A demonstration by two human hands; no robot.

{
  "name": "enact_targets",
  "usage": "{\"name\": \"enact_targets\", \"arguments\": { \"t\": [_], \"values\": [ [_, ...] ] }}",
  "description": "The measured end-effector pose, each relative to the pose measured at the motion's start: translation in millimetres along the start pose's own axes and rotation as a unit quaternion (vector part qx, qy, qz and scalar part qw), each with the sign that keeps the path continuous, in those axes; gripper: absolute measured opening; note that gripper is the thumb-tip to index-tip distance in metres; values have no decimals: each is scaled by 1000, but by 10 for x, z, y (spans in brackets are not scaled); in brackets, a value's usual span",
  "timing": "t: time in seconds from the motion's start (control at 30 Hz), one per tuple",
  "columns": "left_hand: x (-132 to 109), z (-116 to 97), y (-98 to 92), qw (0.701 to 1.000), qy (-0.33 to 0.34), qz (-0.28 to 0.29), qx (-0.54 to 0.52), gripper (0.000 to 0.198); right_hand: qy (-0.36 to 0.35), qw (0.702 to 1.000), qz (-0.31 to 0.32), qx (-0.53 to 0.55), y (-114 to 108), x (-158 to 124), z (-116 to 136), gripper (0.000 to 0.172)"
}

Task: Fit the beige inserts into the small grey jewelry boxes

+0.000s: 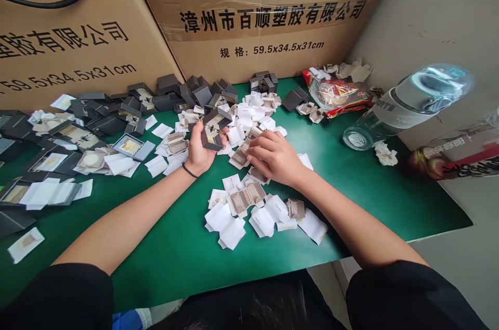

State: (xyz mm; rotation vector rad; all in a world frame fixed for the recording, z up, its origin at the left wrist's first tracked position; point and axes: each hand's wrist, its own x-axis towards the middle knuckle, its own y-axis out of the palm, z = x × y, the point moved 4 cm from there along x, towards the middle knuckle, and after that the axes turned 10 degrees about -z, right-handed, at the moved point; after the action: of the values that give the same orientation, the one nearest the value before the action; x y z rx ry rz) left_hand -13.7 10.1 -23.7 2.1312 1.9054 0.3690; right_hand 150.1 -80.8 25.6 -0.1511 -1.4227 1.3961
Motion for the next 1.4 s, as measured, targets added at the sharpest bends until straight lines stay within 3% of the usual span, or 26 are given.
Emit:
{"name": "enact_targets", "arguments": {
  "t": [0.07,0.17,0.37,0.53,0.73,0.83,0.97,1.13,1.3,1.4],
  "values": [
    [2,8,-3,1000,-6,-4,8,48,-7,999,12,42,-20,9,70,26],
    [2,3,8,1000,-12,-6,0,48,-46,990,94,97,52,-10,174,26],
    [6,-3,31,1000,-21,-8,-11,46,-46,976,208,47,190,-75,184,20],
    [6,14,27,1000,-17,2,1,45,-28,977,212,-11,213,-93,173,15],
    [-15,-4,20,1000,-3,-12,20,47,-32,968,237,74,100,-100,140,19],
    [-15,-6,30,1000,-7,-4,17,46,-39,963,259,57,81,-111,152,22],
    [-11,-15,41,1000,-7,0,11,46,-29,957,284,47,117,-114,203,7],
    [-13,-7,41,1000,-11,2,9,44,12,964,247,101,117,-70,168,4],
    [-2,-6,21,1000,4,8,-23,43,113,974,107,164,64,3,64,14],
    [-21,-50,36,999,13,4,-47,44,197,959,38,199,49,4,-5,21]
  ]
}}
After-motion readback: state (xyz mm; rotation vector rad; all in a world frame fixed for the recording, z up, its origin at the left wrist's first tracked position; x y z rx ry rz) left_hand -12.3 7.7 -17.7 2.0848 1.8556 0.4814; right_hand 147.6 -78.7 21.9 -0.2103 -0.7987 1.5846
